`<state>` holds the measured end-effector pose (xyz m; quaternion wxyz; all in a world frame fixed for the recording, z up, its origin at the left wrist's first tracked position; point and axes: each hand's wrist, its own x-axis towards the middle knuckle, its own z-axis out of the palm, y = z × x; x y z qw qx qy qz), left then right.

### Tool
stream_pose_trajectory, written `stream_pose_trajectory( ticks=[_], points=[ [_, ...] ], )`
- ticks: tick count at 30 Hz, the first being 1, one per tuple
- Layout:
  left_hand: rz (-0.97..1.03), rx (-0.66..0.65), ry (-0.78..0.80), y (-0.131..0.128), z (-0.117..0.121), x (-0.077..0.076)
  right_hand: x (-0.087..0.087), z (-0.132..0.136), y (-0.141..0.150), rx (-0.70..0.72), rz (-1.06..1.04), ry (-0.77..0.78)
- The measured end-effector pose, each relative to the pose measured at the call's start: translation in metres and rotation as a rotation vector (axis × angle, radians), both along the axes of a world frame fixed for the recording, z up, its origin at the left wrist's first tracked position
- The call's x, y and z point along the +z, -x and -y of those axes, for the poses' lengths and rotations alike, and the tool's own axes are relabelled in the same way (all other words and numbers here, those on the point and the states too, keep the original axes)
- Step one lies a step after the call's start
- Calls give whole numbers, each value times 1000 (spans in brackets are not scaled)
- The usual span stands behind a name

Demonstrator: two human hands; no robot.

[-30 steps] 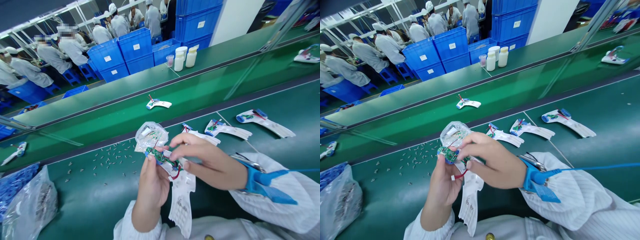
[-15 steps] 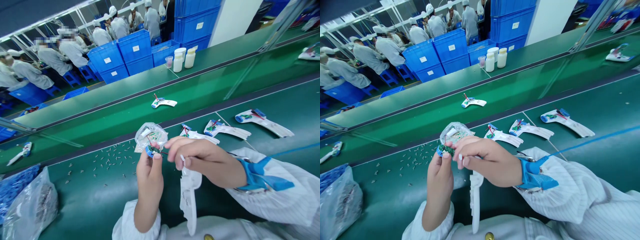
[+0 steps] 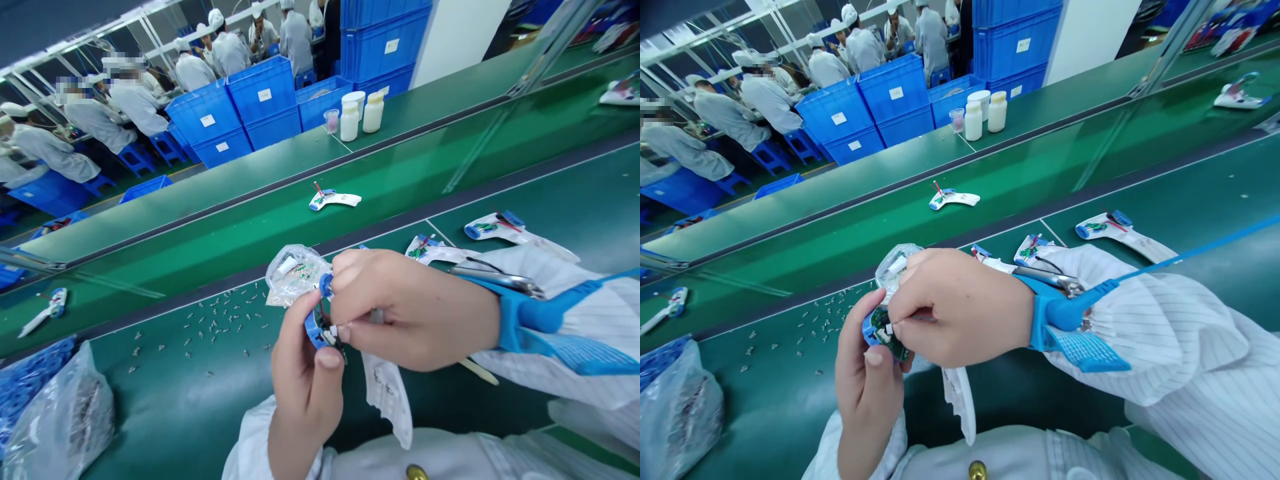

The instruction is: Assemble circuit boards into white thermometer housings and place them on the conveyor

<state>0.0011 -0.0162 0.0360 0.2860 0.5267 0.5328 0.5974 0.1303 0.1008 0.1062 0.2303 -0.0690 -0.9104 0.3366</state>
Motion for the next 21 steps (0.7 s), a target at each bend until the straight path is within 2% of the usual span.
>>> stream_pose_trajectory(
  ticks=[5, 10, 21],
  points=[
    [63, -70, 46, -1, 2, 7, 6, 4, -1, 23, 56, -35],
    [86, -46, 67, -3, 4, 7, 8, 3, -2, 10, 78, -83],
    [13, -96, 79, 4, 6, 5, 13, 0, -3, 57, 163, -31]
  ],
)
